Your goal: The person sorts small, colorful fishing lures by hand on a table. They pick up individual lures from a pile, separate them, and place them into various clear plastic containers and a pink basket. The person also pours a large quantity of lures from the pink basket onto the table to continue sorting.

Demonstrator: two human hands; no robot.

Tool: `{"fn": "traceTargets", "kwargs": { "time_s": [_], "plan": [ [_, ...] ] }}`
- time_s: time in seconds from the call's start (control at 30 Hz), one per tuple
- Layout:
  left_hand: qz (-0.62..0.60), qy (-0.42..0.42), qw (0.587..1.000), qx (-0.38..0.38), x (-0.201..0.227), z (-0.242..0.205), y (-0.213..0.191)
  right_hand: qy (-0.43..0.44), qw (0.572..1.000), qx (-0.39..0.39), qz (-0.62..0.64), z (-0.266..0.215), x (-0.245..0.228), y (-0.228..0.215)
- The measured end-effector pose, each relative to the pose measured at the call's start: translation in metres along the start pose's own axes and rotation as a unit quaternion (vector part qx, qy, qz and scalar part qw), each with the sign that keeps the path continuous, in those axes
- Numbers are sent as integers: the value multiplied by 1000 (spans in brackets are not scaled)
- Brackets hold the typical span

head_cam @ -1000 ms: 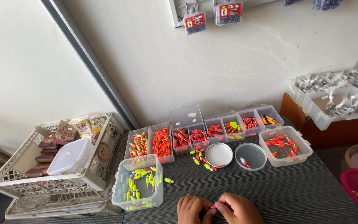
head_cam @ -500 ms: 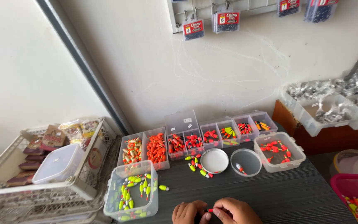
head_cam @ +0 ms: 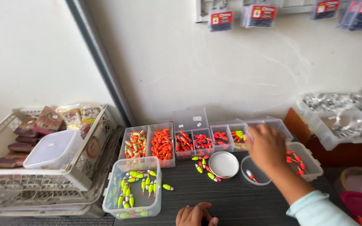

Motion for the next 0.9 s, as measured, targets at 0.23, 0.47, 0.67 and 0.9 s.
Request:
{"fn": "traceTargets", "kwargs": {
  "time_s": [0.23, 0.47, 0.67, 0.9],
  "plan": [
    [25, 51, 997, 52, 14, 1, -13, -252, 948, -162, 107, -32, -138, 44],
    [18, 35, 998, 54, 5, 0, -7, -261, 943, -205, 35, -27, -161, 82],
    [3, 28, 999, 28, 5, 0, -11, -307, 948, -81, 32, -29, -158, 70],
    [-62, 69, 994, 57, -1, 4, -30, -283, 858, -175, 391, -137, -141, -18]
  ]
}}
Point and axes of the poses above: each hand's wrist, its own z-axis towards the middle knuckle, its own y-axis out of the palm, x = y × z, the point moved 6 cm from there along z, towards the middle knuckle, and after that the axes turned 15 degrees about -x, right-handed, at the moved point
